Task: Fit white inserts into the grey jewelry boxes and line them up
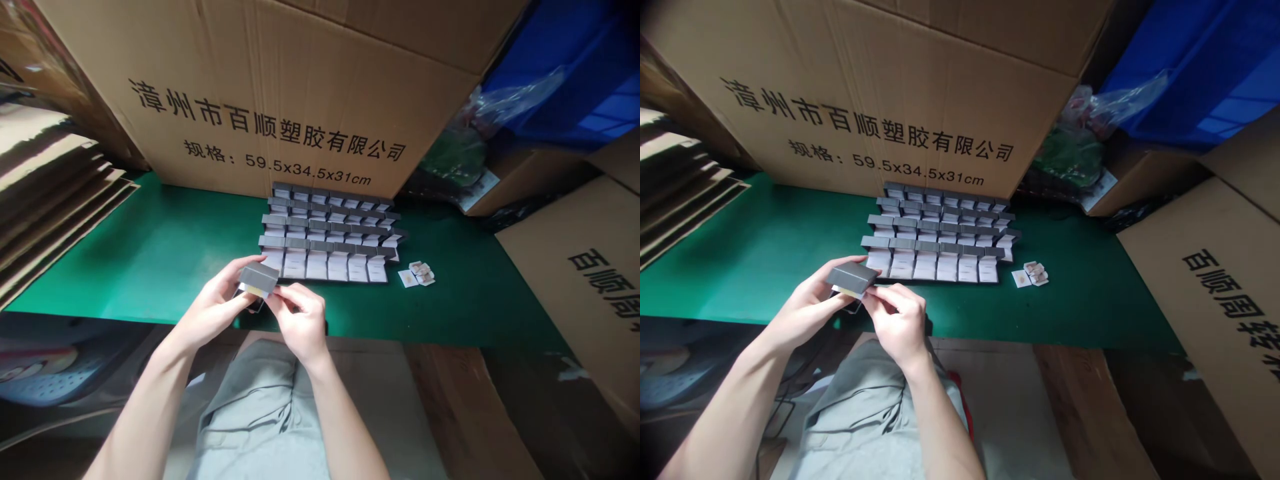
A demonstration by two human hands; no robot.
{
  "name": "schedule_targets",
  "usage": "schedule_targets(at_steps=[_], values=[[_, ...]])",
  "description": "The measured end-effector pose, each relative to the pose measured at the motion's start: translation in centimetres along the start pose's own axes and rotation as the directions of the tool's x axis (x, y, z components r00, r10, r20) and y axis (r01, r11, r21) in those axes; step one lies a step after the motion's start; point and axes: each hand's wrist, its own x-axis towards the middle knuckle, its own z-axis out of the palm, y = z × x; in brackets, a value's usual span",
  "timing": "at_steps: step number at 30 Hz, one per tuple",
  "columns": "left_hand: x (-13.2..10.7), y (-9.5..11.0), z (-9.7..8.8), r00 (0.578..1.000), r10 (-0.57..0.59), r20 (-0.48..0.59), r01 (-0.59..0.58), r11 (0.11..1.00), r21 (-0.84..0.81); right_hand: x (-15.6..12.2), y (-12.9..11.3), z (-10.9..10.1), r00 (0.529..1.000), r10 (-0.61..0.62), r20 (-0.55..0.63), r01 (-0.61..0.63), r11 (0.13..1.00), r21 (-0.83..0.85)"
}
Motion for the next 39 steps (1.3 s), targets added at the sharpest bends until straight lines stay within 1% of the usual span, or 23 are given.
schedule_targets(at_steps=[5,15,20,23,27,35,39], values=[[0.11,0.23,0.33,0.999,-0.029,0.013,0.03,0.999,-0.021,-0.07,0.02,0.02,1.0,0.022,-0.006,-0.022,0.999,-0.031],[0.14,0.07,0.37,0.999,-0.032,0.016,0.033,0.999,-0.018,-0.04,0.02,-0.19,0.994,0.106,0.032,-0.109,0.992,0.071],[0.28,0.14,0.3,0.999,-0.024,0.026,0.025,1.0,-0.017,-0.1,0.11,-0.07,0.995,0.098,0.027,-0.099,0.994,0.04],[0.27,0.07,0.2,0.999,-0.017,0.043,0.019,1.0,-0.026,-0.16,0.13,-0.03,0.998,0.065,0.023,-0.065,0.998,-0.003],[0.13,-0.09,0.12,0.999,-0.019,0.037,0.019,1.0,-0.013,-0.22,0.13,0.0,0.999,0.032,0.024,-0.03,0.998,-0.049],[0.16,-0.01,0.07,0.998,-0.019,0.057,0.02,1.0,-0.018,-0.23,0.11,0.05,1.0,0.02,0.008,-0.02,0.998,-0.052],[0.2,-0.31,0.01,0.998,-0.018,0.063,0.02,0.999,-0.029,-0.19,0.07,0.06,1.0,0.015,-0.01,-0.016,0.998,-0.067]])
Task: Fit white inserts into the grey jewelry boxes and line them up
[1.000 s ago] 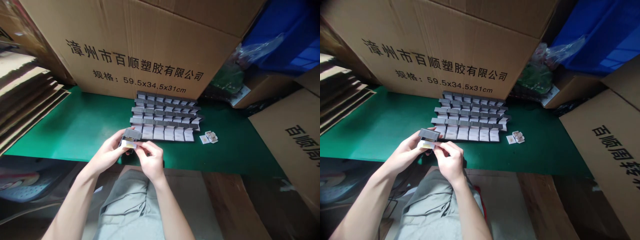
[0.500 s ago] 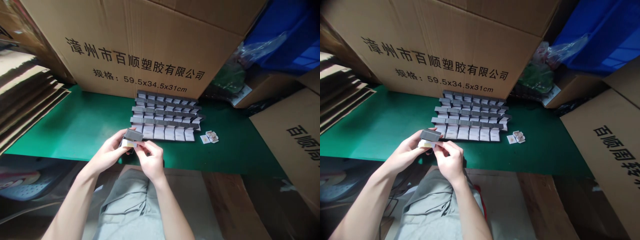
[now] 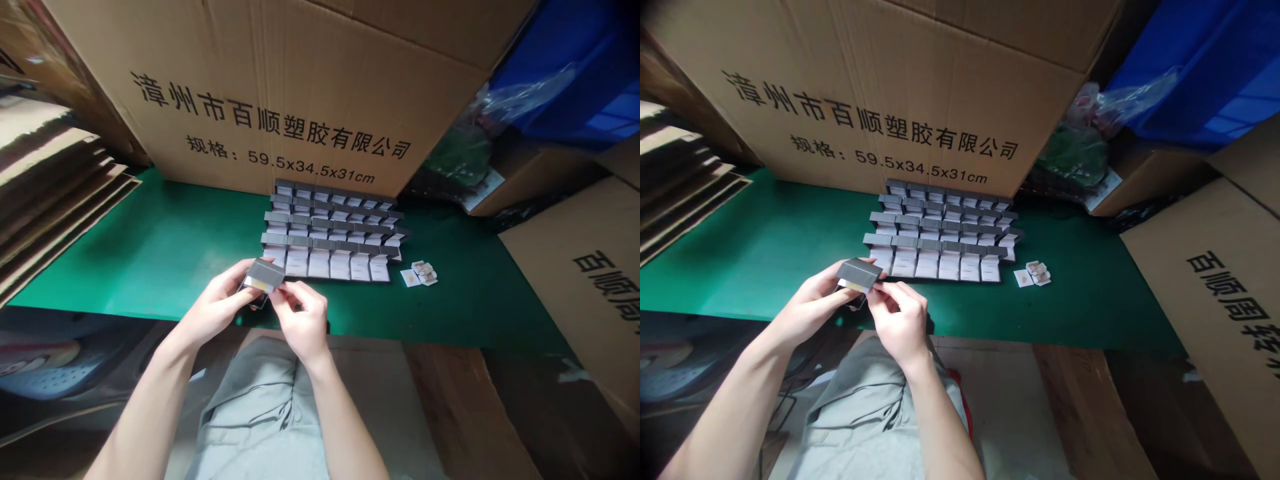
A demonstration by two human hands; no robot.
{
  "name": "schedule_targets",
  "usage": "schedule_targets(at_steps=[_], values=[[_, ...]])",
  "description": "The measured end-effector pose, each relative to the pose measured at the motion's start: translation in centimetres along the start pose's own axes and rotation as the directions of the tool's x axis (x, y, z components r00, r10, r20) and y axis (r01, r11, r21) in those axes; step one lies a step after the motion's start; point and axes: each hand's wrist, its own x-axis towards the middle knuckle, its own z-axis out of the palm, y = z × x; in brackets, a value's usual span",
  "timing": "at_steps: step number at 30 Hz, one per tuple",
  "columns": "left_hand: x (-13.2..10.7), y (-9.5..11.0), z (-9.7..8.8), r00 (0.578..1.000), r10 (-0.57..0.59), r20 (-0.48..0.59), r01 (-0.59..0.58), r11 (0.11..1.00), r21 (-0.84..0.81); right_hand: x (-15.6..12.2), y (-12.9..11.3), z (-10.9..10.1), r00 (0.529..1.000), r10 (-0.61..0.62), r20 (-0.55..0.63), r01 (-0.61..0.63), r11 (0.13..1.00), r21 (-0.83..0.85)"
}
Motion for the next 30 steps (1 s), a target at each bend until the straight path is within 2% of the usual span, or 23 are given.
schedule_targets(at_steps=[17,22,30], values=[[0.2,0.23,0.33,1.0,0.028,-0.002,-0.028,0.999,-0.035,-0.06,-0.09,0.15,0.997,-0.035,-0.061,0.032,0.998,-0.049],[0.05,0.23,0.19,0.999,-0.013,0.031,0.014,0.999,-0.043,-0.09,-0.13,0.19,0.997,-0.032,-0.076,0.028,0.998,-0.048],[-0.09,-0.17,-0.03,0.999,-0.043,0.023,0.045,0.996,-0.074,-0.13,0.02,0.24,0.99,-0.103,-0.094,0.093,0.991,-0.101]])
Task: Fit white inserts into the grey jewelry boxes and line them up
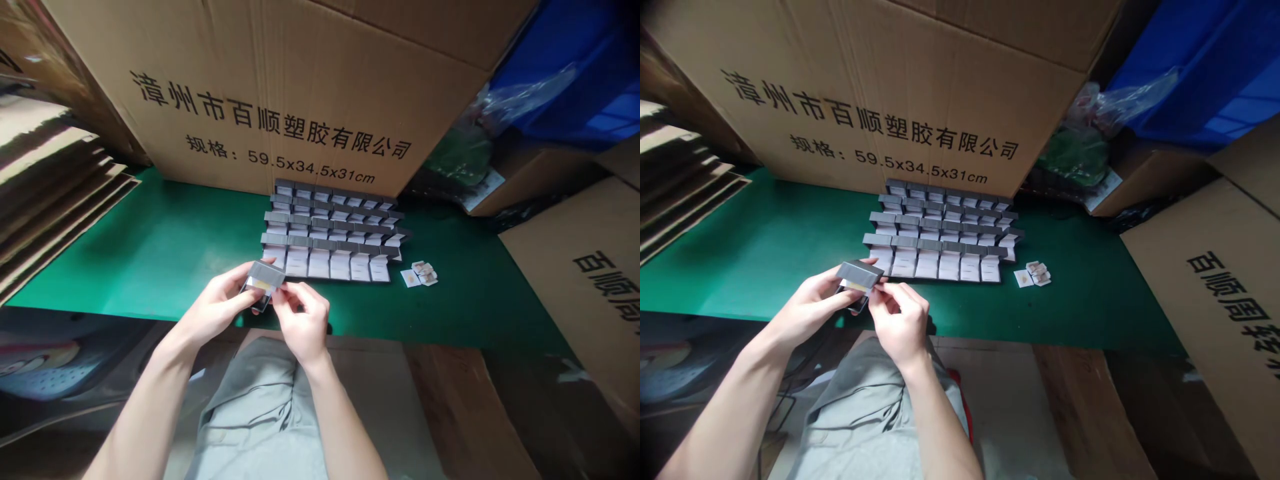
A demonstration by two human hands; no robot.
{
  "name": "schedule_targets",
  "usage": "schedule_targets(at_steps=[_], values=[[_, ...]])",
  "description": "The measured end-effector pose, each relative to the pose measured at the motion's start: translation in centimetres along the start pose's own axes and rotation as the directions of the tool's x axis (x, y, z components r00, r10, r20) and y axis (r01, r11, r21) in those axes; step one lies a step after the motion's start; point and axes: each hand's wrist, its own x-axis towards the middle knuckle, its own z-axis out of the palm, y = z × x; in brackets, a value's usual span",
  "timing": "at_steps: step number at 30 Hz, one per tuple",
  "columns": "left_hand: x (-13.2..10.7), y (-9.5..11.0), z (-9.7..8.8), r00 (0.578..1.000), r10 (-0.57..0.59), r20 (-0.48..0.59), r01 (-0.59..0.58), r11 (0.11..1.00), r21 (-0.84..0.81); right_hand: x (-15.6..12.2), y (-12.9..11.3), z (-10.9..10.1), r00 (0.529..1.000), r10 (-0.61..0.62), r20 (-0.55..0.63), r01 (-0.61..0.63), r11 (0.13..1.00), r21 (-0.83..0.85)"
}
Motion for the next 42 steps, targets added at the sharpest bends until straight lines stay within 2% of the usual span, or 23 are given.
schedule_targets(at_steps=[11,15,22,28,31,42], values=[[0.0,-0.4,-0.3,1.0,-0.004,-0.008,0.004,1.0,0.01,0.0,0.0,0.1,0.997,-0.065,-0.048,0.066,0.998,0.006],[0.1,0.1,-0.3,0.999,-0.008,-0.035,0.009,0.999,0.04,0.0,0.0,0.1,0.999,-0.021,-0.047,0.022,0.999,0.026],[0.3,1.1,0.3,1.0,-0.018,-0.018,0.019,0.996,0.089,0.0,-0.2,0.0,0.999,0.038,-0.01,-0.037,0.994,0.101],[0.4,1.0,0.5,1.0,0.019,-0.02,-0.017,0.997,0.079,-0.2,0.3,0.1,0.989,0.151,-0.007,-0.149,0.979,0.14],[0.3,0.9,0.4,0.999,0.019,-0.031,-0.016,0.996,0.092,-0.2,0.4,0.1,0.985,0.17,0.0,-0.169,0.974,0.148],[0.2,0.3,0.2,0.997,0.065,-0.037,-0.059,0.987,0.149,0.1,0.0,0.1,0.999,0.051,-0.014,-0.051,0.997,0.056]])
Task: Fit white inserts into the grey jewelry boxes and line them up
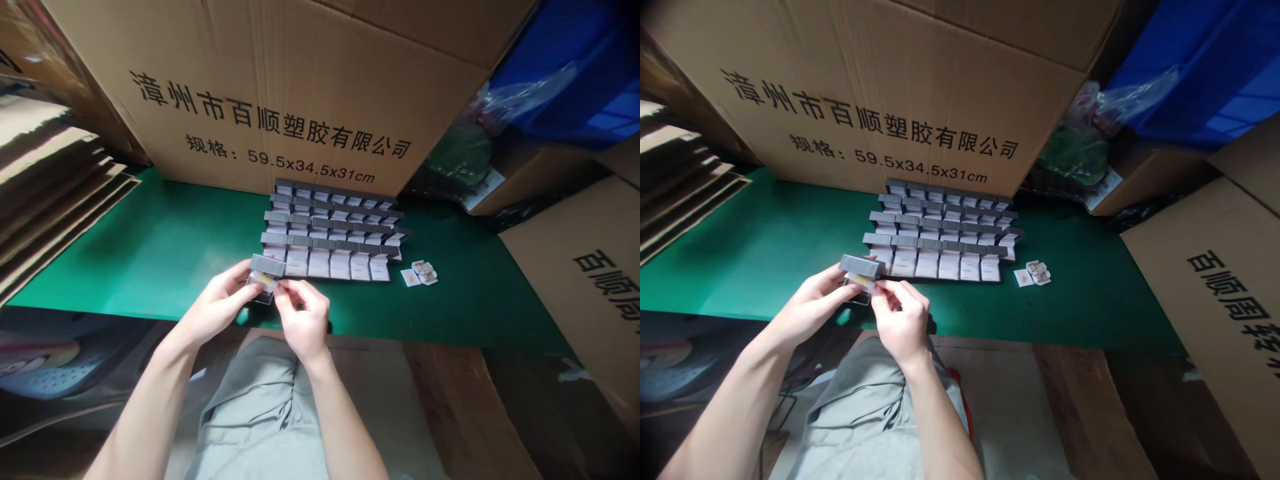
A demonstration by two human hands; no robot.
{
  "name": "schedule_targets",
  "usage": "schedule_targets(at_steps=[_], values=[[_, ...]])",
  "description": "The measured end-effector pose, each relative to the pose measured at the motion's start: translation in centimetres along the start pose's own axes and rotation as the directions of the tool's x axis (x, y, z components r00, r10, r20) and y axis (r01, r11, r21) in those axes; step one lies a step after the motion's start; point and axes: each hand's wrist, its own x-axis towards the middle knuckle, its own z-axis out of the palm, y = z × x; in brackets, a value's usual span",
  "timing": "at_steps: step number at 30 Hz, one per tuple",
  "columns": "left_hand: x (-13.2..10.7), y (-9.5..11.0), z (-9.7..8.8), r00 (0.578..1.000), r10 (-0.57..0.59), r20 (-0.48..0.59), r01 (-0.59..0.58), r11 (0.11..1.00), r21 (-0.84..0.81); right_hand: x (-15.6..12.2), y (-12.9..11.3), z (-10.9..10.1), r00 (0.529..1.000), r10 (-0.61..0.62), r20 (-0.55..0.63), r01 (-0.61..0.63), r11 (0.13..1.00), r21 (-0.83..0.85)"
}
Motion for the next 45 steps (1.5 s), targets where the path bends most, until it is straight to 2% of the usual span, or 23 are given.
schedule_targets(at_steps=[3,10,18,32,45], values=[[0.0,-0.2,0.0,1.0,0.001,-0.005,-0.001,1.0,0.011,0.1,0.0,-0.1,0.999,-0.035,0.008,0.035,0.999,-0.003],[0.0,-0.5,0.0,0.999,0.005,-0.033,-0.005,1.0,0.006,0.1,0.1,0.0,0.999,-0.032,0.031,0.032,0.999,-0.006],[0.1,0.8,0.5,0.999,-0.009,-0.051,0.008,1.0,-0.012,0.1,-0.2,-0.1,0.996,-0.058,0.066,0.061,0.997,-0.043],[0.2,0.1,0.3,1.0,-0.021,-0.022,0.02,0.999,-0.028,0.2,0.1,-0.1,0.998,-0.046,0.045,0.048,0.998,-0.039],[0.2,0.0,0.3,0.997,-0.028,-0.065,0.028,1.0,0.008,0.2,0.1,0.1,0.998,-0.048,0.041,0.049,0.998,-0.025]])
